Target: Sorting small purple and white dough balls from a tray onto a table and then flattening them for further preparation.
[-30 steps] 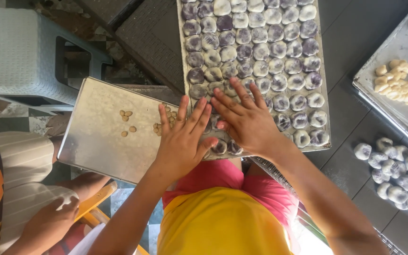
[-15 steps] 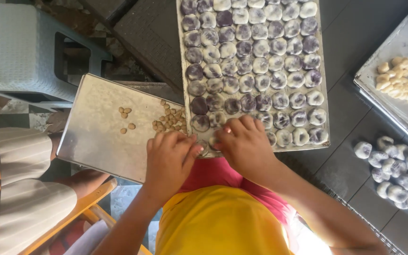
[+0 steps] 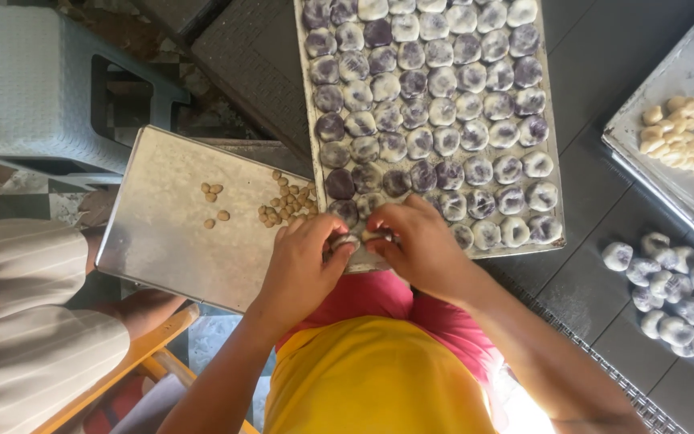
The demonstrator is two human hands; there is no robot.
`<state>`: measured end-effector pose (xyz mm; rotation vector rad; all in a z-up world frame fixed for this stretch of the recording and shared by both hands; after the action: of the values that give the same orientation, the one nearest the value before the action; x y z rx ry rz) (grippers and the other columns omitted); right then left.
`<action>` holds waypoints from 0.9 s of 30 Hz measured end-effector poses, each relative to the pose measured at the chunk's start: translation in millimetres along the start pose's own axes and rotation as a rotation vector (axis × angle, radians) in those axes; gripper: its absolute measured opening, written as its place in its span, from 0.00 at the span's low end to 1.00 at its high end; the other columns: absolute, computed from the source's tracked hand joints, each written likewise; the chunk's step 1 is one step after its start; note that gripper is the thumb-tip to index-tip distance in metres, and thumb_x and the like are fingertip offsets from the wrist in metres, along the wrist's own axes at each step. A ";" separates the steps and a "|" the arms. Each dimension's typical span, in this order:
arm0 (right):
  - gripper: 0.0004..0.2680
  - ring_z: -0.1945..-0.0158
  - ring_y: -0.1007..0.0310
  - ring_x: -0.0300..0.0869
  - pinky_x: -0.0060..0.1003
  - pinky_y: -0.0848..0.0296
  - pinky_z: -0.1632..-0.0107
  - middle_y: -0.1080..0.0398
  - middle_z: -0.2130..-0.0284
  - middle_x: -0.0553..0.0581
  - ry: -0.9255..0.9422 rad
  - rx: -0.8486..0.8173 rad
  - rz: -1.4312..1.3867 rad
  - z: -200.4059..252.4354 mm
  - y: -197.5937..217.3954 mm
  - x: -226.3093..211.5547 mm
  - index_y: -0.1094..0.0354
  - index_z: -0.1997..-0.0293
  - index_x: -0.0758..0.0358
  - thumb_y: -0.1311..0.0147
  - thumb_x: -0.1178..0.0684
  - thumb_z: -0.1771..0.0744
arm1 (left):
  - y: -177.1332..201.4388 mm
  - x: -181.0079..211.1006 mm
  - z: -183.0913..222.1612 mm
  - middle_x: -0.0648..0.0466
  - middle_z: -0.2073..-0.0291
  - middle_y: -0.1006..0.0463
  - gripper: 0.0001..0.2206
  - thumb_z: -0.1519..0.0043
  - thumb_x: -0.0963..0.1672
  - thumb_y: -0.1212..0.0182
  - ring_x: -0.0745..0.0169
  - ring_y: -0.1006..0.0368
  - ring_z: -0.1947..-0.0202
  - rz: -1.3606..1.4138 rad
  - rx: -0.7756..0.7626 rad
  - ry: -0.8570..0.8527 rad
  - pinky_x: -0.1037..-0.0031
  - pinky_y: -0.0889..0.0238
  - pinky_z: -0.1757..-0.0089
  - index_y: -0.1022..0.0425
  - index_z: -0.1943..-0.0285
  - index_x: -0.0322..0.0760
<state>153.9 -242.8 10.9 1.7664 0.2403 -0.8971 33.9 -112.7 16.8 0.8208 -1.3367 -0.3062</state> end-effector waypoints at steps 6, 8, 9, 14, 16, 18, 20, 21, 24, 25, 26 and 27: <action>0.12 0.58 0.32 0.52 0.47 0.30 0.52 0.34 0.62 0.51 0.062 0.129 0.271 11.6 0.6 3.8 0.28 0.50 0.48 0.41 0.37 0.32 | -1.3 0.5 8.5 0.49 0.56 0.24 0.10 0.34 0.46 0.35 0.38 0.24 0.54 0.001 0.065 -0.072 0.54 0.35 0.56 0.23 0.47 0.41; 0.08 0.59 0.32 0.51 0.45 0.30 0.53 0.34 0.63 0.51 0.068 0.134 0.245 10.6 1.5 5.2 0.26 0.53 0.47 0.41 0.40 0.31 | -5.9 -2.5 10.9 0.50 0.56 0.25 0.10 0.33 0.47 0.36 0.39 0.25 0.53 -0.016 0.087 -0.068 0.54 0.35 0.55 0.22 0.48 0.42; 0.05 0.60 0.33 0.50 0.44 0.30 0.54 0.35 0.64 0.50 0.070 0.142 0.224 10.7 3.3 6.1 0.25 0.56 0.47 0.42 0.43 0.30 | -7.9 -3.1 11.7 0.51 0.56 0.25 0.09 0.33 0.48 0.36 0.41 0.26 0.52 -0.032 0.108 -0.069 0.54 0.35 0.55 0.21 0.49 0.43; 0.13 0.54 0.34 0.50 0.45 0.34 0.51 0.34 0.58 0.49 0.072 0.133 0.381 14.8 -1.3 11.3 0.27 0.47 0.44 0.47 0.34 0.31 | -21.2 2.6 28.0 0.52 0.34 0.32 0.21 0.28 0.55 0.48 0.45 0.41 0.31 -0.275 0.191 -0.251 0.46 0.51 0.40 0.31 0.28 0.50; 0.14 0.51 0.33 0.51 0.45 0.35 0.51 0.32 0.56 0.49 0.117 0.125 0.396 4.3 9.6 3.7 0.26 0.46 0.44 0.47 0.33 0.31 | -22.8 11.9 29.1 0.51 0.23 0.38 0.26 0.26 0.55 0.54 0.42 0.52 0.21 -0.344 0.157 -0.332 0.38 0.62 0.33 0.38 0.21 0.48; 0.16 0.36 0.35 0.53 0.46 0.40 0.40 0.29 0.41 0.51 0.215 0.152 0.449 -8.6 26.9 -15.3 0.30 0.34 0.46 0.55 0.37 0.27 | -25.4 19.6 30.6 0.51 0.19 0.45 0.29 0.26 0.56 0.55 0.40 0.61 0.19 -0.389 0.122 -0.365 0.30 0.71 0.32 0.42 0.19 0.43; 0.18 0.27 0.47 0.56 0.54 0.50 0.33 0.34 0.34 0.52 0.271 0.087 0.432 -10.9 21.5 -14.9 0.34 0.29 0.48 0.57 0.37 0.26 | -23.0 16.7 30.0 0.50 0.19 0.47 0.30 0.26 0.57 0.57 0.40 0.62 0.18 -0.393 0.134 -0.356 0.31 0.73 0.32 0.43 0.18 0.42; 0.21 0.19 0.60 0.59 0.61 0.61 0.26 0.39 0.26 0.54 0.325 0.023 0.419 -12.1 17.3 -15.3 0.39 0.23 0.51 0.59 0.38 0.26 | -21.5 15.4 28.1 0.49 0.18 0.49 0.31 0.26 0.58 0.60 0.41 0.64 0.18 -0.395 0.148 -0.350 0.32 0.74 0.31 0.45 0.17 0.41; 0.23 0.19 0.57 0.60 0.65 0.63 0.24 0.44 0.23 0.52 0.298 -0.050 0.482 1.6 12.1 -12.4 0.44 0.21 0.52 0.62 0.37 0.26 | -28.8 10.0 28.1 0.53 0.17 0.52 0.32 0.26 0.58 0.60 0.41 0.67 0.18 -0.435 0.086 -0.373 0.29 0.77 0.31 0.47 0.16 0.45; 0.23 0.19 0.57 0.60 0.65 0.63 0.24 0.44 0.23 0.52 0.303 -0.051 0.479 11.5 13.3 -17.2 0.44 0.21 0.52 0.62 0.37 0.26 | -26.0 11.3 31.9 0.53 0.17 0.52 0.32 0.26 0.58 0.60 0.41 0.67 0.18 -0.438 0.088 -0.369 0.29 0.77 0.31 0.47 0.16 0.45; 0.24 0.19 0.60 0.61 0.68 0.63 0.24 0.48 0.22 0.52 0.328 -0.067 0.542 21.8 12.5 -22.2 0.47 0.20 0.51 0.57 0.39 0.28 | -23.2 12.9 35.7 0.53 0.17 0.52 0.30 0.26 0.57 0.60 0.41 0.67 0.18 -0.435 0.094 -0.371 0.30 0.76 0.31 0.47 0.16 0.45; 0.27 0.18 0.63 0.63 0.70 0.63 0.25 0.51 0.21 0.52 0.353 -0.083 0.604 32.0 12.1 -26.9 0.49 0.19 0.50 0.52 0.40 0.31 | -20.6 14.7 39.2 0.54 0.17 0.52 0.28 0.25 0.55 0.60 0.41 0.66 0.18 -0.431 0.100 -0.372 0.30 0.75 0.31 0.47 0.17 0.45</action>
<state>127.6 -268.9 33.7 1.7640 -0.0363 -0.1412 5.9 -149.9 14.0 1.1779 -1.5189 -0.7654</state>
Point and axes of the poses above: each hand's wrist, its own z-axis away from the middle knuckle, its own y-axis out of the back of the hand, x = y × z, the point moved 7 cm from there along -z, towards the middle knuckle
